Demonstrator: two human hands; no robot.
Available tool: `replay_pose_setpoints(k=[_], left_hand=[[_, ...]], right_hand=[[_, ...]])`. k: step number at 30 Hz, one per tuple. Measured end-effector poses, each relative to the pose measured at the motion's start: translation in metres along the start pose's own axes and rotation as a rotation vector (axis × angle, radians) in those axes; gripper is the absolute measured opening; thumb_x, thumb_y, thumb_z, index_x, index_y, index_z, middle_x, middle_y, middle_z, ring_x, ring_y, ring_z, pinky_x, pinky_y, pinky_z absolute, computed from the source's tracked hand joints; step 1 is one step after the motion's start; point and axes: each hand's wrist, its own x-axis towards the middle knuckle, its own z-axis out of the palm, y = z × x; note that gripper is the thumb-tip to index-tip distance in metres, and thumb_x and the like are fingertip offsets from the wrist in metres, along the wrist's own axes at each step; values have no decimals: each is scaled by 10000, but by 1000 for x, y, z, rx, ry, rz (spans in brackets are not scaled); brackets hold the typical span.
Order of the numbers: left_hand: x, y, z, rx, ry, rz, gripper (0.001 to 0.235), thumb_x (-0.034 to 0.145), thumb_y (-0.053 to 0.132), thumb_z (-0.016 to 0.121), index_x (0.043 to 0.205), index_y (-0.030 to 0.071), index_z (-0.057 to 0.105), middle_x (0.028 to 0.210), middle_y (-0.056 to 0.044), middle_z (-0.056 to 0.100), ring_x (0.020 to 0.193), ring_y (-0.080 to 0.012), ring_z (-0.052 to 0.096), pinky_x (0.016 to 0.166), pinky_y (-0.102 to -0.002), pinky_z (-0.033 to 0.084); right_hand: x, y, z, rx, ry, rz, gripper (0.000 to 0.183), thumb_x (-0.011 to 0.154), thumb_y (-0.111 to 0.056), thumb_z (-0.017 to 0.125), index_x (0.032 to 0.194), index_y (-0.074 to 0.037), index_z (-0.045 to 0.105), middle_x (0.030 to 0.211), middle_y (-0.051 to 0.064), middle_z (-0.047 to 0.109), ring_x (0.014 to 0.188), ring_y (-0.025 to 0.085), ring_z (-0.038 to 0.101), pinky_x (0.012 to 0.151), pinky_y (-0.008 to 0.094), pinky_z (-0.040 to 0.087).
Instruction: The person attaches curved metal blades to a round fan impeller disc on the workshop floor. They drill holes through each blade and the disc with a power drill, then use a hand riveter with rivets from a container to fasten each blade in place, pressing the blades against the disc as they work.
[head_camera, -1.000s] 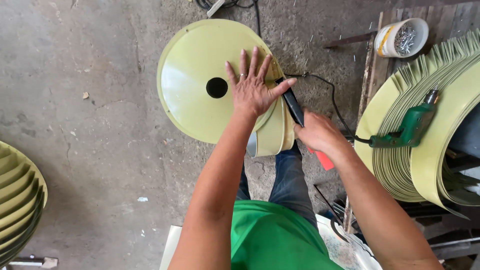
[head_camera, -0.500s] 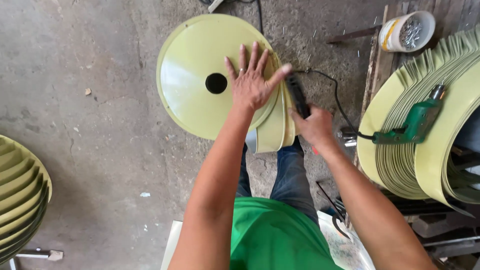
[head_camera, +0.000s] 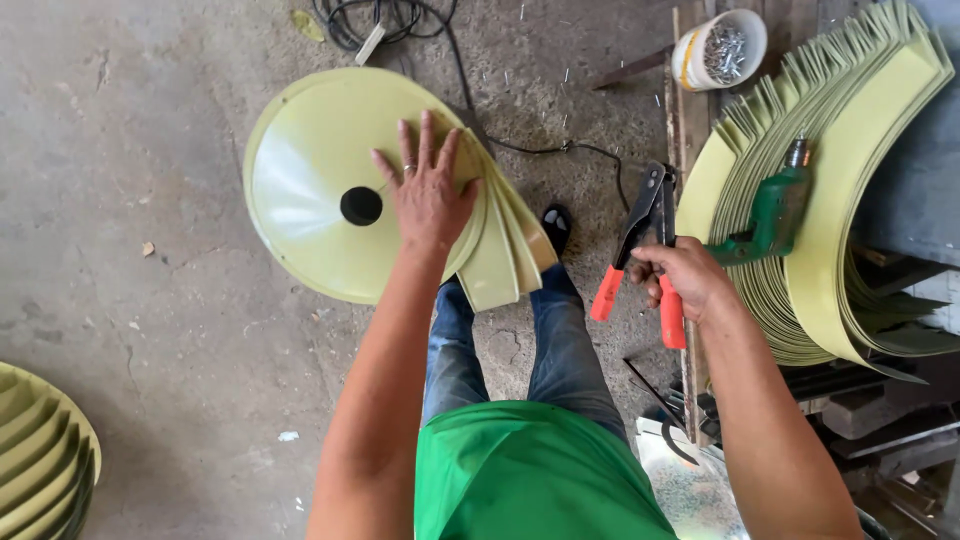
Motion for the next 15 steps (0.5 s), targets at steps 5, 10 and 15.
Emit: replay_pose_setpoints(k=[5, 10, 15], left_hand=[[1, 7, -6, 92, -22, -18, 894, 819, 502, 788, 1590, 299, 382, 1719, -64, 154, 1580, -353, 82, 1201, -721, -27], [-5, 17, -3, 90, -8, -38, 1001, 815, 521, 785, 1632, 204, 301, 1723, -63, 125, 1589, -332, 75, 1233, -693, -16], [-23, 64, 39, -134, 119, -17, 829, 891, 529, 766, 1550, 137, 451, 1605, -214, 434, 1493, -382, 404, 1243, -505, 325]], right_hand=[[-1, -1, -17, 40, -38, -12, 187, 913, -196, 686, 820, -43, 631, 668, 76, 641, 452, 141, 533, 396, 336, 463], [-9, -10, -31, 82, -19, 22, 150, 896, -207, 679, 811, -86, 650, 644, 44, 618, 443, 138, 510, 399, 321, 440], [0, -9, -51, 179, -214, -24, 276, 931, -226, 681, 743, -50, 584, 588, 44, 556, 426, 160, 508, 392, 313, 424]])
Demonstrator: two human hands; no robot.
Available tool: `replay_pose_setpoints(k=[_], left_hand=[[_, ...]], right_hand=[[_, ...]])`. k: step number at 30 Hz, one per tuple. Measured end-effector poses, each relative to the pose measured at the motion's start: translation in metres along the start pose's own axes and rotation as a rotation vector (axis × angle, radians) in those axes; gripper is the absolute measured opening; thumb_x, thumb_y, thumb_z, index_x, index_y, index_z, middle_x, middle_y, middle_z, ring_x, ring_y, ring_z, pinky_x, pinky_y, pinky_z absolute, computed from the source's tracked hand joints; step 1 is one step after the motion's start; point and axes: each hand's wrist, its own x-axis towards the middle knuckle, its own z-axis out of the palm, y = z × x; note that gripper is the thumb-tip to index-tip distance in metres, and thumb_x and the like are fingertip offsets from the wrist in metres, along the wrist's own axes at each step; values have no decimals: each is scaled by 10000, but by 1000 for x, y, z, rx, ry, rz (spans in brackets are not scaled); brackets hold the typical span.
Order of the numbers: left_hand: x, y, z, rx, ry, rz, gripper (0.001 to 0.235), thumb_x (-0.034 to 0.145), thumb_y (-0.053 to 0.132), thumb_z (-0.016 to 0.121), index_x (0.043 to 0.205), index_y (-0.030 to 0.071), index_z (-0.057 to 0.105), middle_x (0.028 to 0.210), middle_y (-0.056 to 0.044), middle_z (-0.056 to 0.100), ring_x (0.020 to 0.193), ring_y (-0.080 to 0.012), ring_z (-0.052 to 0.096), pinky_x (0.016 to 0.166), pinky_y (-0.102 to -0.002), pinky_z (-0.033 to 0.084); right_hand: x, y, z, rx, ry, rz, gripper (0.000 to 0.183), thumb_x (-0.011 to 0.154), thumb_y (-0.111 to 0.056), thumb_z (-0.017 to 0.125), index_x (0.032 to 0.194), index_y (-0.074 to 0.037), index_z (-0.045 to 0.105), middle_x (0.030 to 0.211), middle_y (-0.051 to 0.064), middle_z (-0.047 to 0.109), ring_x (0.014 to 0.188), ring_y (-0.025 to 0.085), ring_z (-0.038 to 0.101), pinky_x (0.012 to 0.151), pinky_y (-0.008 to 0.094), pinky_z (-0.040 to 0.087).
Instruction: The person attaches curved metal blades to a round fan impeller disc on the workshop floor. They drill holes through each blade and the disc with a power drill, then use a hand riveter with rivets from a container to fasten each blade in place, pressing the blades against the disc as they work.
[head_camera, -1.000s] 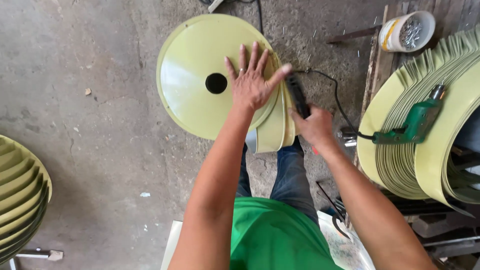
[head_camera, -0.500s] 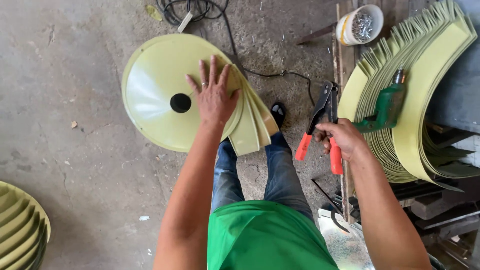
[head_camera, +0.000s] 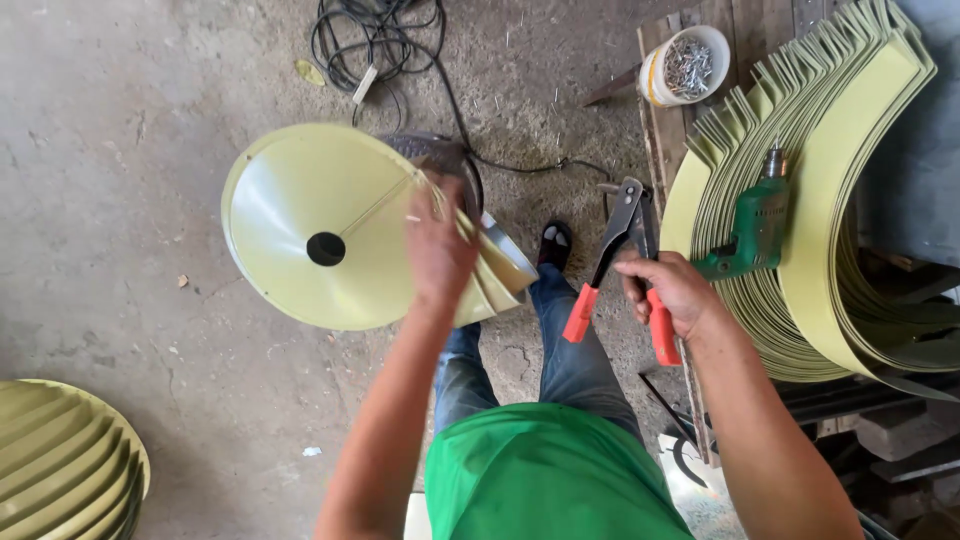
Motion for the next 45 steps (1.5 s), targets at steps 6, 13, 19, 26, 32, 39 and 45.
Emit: replay_pose_setpoints(k=[6, 13, 19, 26, 32, 39, 45], left_hand=[[-46, 153, 38, -743, -906, -503, 721, 968, 672, 458, 1163, 4, 647, 828, -301, 696, 780, -465, 722, 718, -572, 555], [-49, 140, 121, -555, -583, -252, 732, 949, 725, 464, 812, 60, 736, 703, -152, 679, 712, -301, 659, 698, -455, 517], [-42, 148, 134, -699, -606, -330, 711, 1011, 629, 540, 751, -18, 681, 653, -141, 641, 634, -221, 588, 679, -384, 527], [-29, 140, 107, -658, -376, -351, 433, 955, 405, 716, 886, -22, 700, 649, -170, 621, 572, -225, 491, 564, -375, 500], [-25, 147, 83, -406, -354, -322, 499, 882, 463, 764, 779, -10, 643, 620, -215, 618, 569, -395, 578, 546, -429, 500], [-21, 168, 69, -194, -148, -316, 443, 840, 403, 806, 729, 35, 584, 698, -165, 660, 634, -407, 648, 569, -507, 507], [-18, 188, 36, -151, -69, -263, 216, 902, 247, 722, 864, 84, 586, 771, -134, 689, 716, -397, 678, 621, -518, 528]], right_hand=[[-2, -21, 7, 192, 32, -18, 233, 918, -241, 608, 777, -69, 678, 554, 39, 544, 424, 142, 497, 393, 313, 424], [-9, -15, -21, 215, -19, -44, 377, 971, -276, 624, 701, -17, 577, 527, 75, 539, 403, 177, 502, 392, 322, 416], [38, -58, -72, -35, -42, 15, 534, 901, -544, 596, 744, -37, 653, 606, 77, 666, 538, 187, 639, 546, 325, 534], [244, -114, -159, -743, 533, -479, 464, 863, -426, 819, 1238, -166, 737, 1015, 53, 745, 923, 212, 729, 856, 389, 575], [341, -104, -192, -980, 830, -738, 202, 851, -178, 827, 1052, -184, 821, 962, 150, 757, 877, 336, 712, 780, 445, 567], [298, -112, -185, -673, 867, -929, 115, 914, -148, 832, 1018, -101, 813, 921, 101, 789, 753, 206, 739, 665, 356, 559], [120, -122, -104, -350, 552, -826, 88, 1024, -96, 773, 1052, -20, 737, 909, 85, 718, 734, 73, 600, 638, 219, 468]])
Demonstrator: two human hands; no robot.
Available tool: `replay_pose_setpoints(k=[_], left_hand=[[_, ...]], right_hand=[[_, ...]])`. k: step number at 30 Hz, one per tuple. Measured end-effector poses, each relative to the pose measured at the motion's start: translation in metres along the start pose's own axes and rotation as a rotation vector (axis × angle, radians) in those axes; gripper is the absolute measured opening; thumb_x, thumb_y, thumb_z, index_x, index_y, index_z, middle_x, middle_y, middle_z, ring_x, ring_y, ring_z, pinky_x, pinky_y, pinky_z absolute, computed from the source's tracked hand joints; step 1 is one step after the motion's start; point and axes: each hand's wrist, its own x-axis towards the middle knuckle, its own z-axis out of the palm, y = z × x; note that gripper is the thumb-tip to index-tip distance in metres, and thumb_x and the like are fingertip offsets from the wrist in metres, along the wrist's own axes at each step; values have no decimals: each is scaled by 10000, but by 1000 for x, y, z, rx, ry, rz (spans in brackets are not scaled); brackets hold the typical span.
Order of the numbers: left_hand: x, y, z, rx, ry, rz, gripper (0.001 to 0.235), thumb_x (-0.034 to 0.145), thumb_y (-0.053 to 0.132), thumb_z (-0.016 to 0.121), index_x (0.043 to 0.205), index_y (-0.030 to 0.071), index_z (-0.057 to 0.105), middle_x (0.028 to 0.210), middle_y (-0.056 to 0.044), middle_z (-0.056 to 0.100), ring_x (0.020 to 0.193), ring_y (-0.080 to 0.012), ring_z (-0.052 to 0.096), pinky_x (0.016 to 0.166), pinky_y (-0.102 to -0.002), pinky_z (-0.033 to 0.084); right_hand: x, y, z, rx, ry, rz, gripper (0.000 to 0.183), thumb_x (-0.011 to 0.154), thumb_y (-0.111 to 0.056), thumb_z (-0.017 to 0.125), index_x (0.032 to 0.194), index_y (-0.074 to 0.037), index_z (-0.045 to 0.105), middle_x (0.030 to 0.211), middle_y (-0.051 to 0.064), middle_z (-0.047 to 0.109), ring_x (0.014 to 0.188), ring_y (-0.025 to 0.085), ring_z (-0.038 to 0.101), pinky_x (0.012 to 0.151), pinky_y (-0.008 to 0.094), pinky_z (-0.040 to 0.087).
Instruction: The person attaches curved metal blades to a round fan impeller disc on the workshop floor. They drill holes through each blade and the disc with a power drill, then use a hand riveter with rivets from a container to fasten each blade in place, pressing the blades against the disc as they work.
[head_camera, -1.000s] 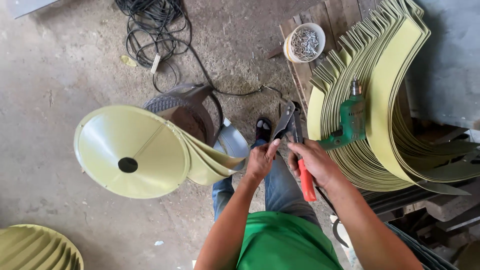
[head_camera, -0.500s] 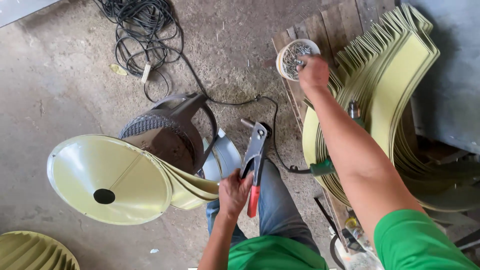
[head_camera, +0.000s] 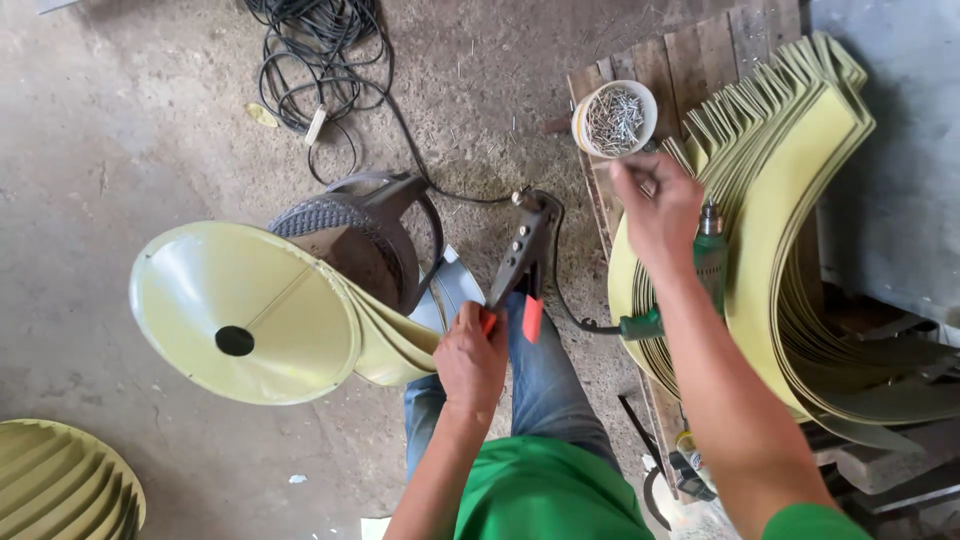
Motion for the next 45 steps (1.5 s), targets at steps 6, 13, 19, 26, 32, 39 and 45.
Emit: replay_pose_setpoints(k=[6, 13, 19, 26, 32, 39, 45], left_hand=[[-19, 3, -62, -24, 154, 244, 220, 937, 237, 725, 936, 79, 572, 876, -139, 658, 813, -384, 665, 680, -505, 518], [-59, -29, -148, -11, 138, 351, 180, 922, 232, 702, 918, 95, 586, 853, -133, 643, 786, -375, 664, 652, -506, 510], [-86, -69, -199, 29, 229, 457, 220, 953, 266, 682, 984, 69, 588, 874, -147, 631, 796, -378, 665, 646, -509, 511], [-107, -109, -235, 118, 276, 470, 219, 936, 251, 687, 1010, 64, 599, 898, -142, 634, 776, -349, 667, 645, -485, 519], [-117, -134, -251, 103, 302, 474, 181, 942, 243, 698, 983, 92, 606, 891, -112, 641, 809, -334, 669, 684, -468, 526], [-126, -135, -264, 10, 250, 388, 209, 932, 284, 708, 928, 97, 613, 871, -113, 669, 775, -343, 680, 642, -488, 525], [-127, -122, -265, -124, 258, 321, 263, 943, 327, 719, 883, 91, 617, 798, -109, 692, 746, -350, 680, 650, -496, 518]], right_hand=[[-96, -132, 2, 351, 38, -214, 47, 1016, 26, 695, 1018, -8, 663, 1098, 57, 766, 787, -18, 512, 724, 160, 453], [-167, -196, 5, 301, 87, -333, 89, 1031, 35, 700, 986, 2, 631, 998, 43, 747, 729, -20, 447, 745, 158, 454], [-224, -227, 27, 286, 70, -362, 95, 1025, 25, 701, 979, 2, 622, 986, 50, 751, 770, -12, 531, 677, 154, 438], [-262, -247, 57, 352, 20, -407, 75, 1028, 27, 679, 1005, 7, 610, 1011, 72, 754, 924, 75, 717, 817, 205, 580], [-282, -266, 82, 37, 59, -464, 87, 988, 24, 753, 989, 3, 669, 940, 102, 690, 814, 130, 624, 729, 268, 531], [-269, -244, 89, 374, -241, -343, 259, 947, -79, 748, 1183, -68, 640, 1195, 84, 687, 1084, 172, 729, 962, 305, 649], [-285, -185, 150, 376, -671, -141, 553, 838, -239, 795, 1310, -73, 560, 1179, 97, 685, 1087, 226, 690, 932, 410, 601]])
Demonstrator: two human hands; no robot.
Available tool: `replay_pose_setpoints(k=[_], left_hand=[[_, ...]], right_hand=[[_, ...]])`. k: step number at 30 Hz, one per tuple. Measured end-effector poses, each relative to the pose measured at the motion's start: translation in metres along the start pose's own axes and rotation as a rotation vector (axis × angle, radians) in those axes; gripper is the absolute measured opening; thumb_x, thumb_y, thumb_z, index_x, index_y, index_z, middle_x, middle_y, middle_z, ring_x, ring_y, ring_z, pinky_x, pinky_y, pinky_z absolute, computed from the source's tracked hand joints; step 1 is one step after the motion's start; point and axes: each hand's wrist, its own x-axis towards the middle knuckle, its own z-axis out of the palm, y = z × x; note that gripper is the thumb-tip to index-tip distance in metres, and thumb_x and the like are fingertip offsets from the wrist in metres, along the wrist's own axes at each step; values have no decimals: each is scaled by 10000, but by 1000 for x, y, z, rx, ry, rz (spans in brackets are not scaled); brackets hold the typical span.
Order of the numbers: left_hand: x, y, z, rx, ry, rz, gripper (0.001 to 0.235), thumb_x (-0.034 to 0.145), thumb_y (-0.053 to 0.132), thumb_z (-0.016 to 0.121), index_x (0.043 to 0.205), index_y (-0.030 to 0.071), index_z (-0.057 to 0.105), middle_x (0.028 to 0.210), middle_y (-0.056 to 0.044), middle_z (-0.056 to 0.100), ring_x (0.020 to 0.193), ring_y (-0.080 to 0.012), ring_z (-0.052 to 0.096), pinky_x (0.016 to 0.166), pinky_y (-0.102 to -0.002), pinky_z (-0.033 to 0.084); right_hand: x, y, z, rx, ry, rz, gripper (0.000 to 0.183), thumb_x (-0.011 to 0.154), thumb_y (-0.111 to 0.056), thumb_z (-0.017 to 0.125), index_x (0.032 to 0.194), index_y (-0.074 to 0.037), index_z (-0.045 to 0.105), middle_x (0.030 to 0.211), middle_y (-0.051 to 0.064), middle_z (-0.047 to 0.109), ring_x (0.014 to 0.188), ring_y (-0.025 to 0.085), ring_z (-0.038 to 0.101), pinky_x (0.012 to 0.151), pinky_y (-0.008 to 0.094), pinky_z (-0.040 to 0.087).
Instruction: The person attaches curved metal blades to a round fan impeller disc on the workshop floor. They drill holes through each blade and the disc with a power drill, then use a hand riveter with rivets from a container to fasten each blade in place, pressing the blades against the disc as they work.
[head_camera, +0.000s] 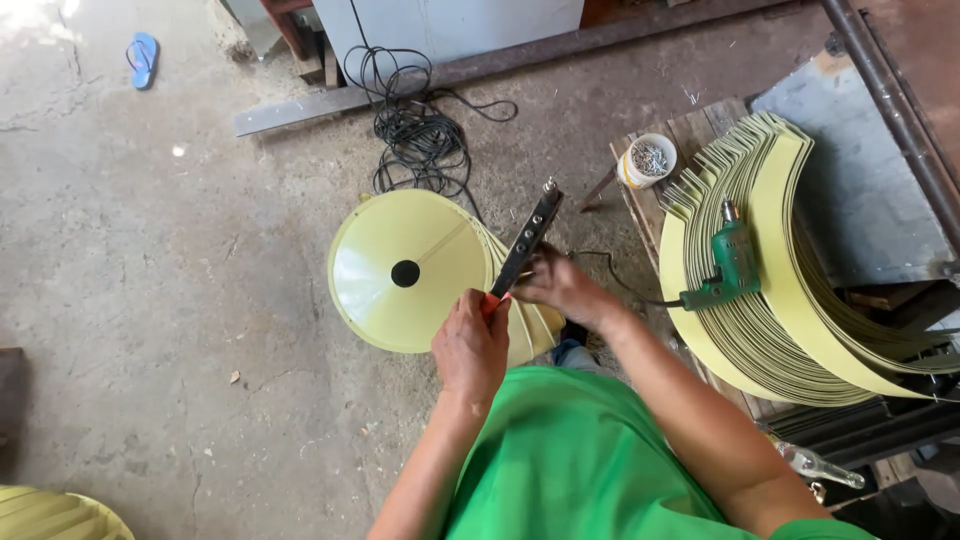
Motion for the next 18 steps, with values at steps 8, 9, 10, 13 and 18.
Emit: replay_pose_setpoints(k=[8, 9, 10, 13, 18], left_hand=[[-4, 7, -19, -54, -66, -155, 277, 880, 333, 757, 910, 74, 663, 761, -128, 708, 714, -357, 691, 636, -488, 524], [-7, 7, -14, -75, -47, -129, 276, 870, 324, 760, 912, 68, 668, 767, -132, 704, 715, -359, 691, 625, -485, 527], [-7, 8, -13, -75, -57, -133, 276, 870, 324, 760, 912, 68, 668, 767, -132, 704, 715, -359, 691, 625, -485, 527], [-9, 6, -13, -60, -121, -212, 266, 899, 338, 746, 889, 83, 670, 741, -124, 703, 701, -356, 691, 645, -481, 529], [-16, 10, 19, -127, -141, -107, 228, 943, 281, 715, 934, 71, 628, 788, -147, 696, 739, -373, 687, 652, -484, 530]], right_hand=[[4, 31, 1, -490, 221, 219, 372, 859, -315, 739, 1109, -42, 706, 914, 110, 768, 822, 182, 725, 773, 366, 580], [1, 36, -3, -486, 209, 226, 375, 850, -311, 748, 1096, -31, 705, 893, 118, 765, 810, 179, 720, 761, 363, 578], [-3, 37, -6, -483, 211, 236, 375, 850, -311, 748, 1096, -31, 705, 893, 118, 765, 810, 179, 720, 761, 363, 578], [-10, 41, -3, -439, 203, 305, 386, 871, -321, 742, 1097, -11, 709, 891, 131, 768, 812, 193, 708, 748, 351, 572], [-35, -26, 12, 341, 159, 275, 563, 802, -410, 776, 1237, -100, 598, 1024, 14, 735, 920, 129, 723, 762, 314, 628]])
